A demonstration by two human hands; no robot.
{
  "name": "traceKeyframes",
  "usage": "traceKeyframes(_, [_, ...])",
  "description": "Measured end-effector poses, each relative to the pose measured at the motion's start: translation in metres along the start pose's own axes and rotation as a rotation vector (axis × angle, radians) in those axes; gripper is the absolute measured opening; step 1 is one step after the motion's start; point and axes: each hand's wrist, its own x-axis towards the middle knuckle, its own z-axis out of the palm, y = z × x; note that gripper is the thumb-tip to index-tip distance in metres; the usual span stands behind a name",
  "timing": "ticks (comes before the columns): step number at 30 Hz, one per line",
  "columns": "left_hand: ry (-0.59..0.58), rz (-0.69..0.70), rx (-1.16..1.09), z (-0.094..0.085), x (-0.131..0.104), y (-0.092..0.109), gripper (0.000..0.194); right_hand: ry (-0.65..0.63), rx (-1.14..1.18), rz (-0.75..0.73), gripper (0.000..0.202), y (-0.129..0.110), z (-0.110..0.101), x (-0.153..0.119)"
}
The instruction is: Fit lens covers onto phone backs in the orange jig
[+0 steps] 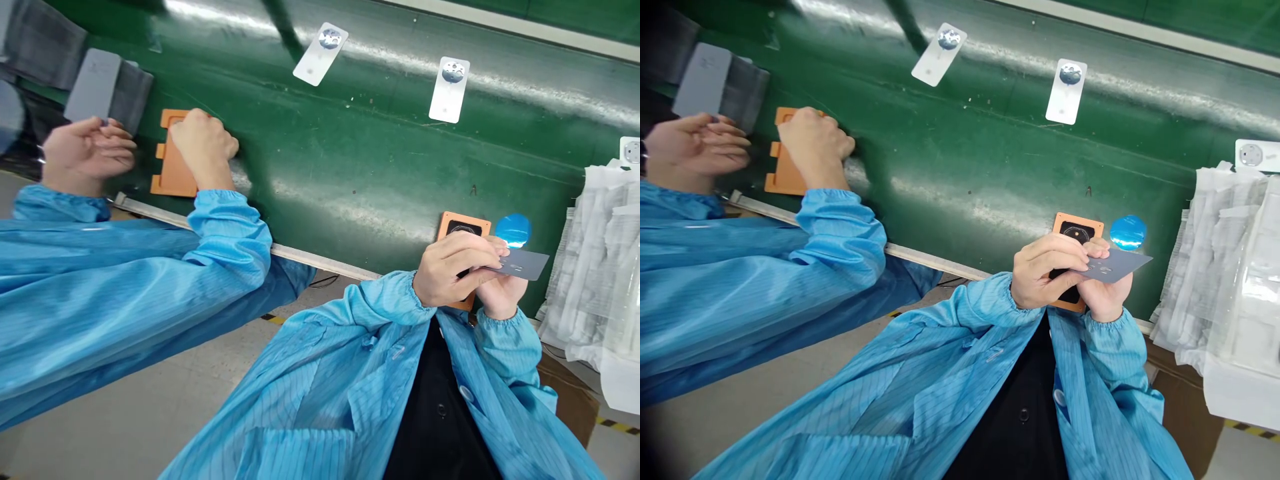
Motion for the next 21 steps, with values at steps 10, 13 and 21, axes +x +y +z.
traceKeyframes(10, [-0.068,-0.235,0.069,-0.008,0.002,-0.005,0.018,0.094,-1.021,-0.548,0.019,0.033,0.012,0.001])
traceKeyframes(13, [-0.141,-0.451,0.043,-0.015,-0.001,-0.011,0.026,0.199,-1.417,-0.815,0.023,0.041,0.005,0.005])
traceKeyframes(21, [-0.038,-0.687,-0.283,-0.009,0.04,-0.062,0.04,0.22,-1.555,-0.912,0.036,0.007,0.067,0.074])
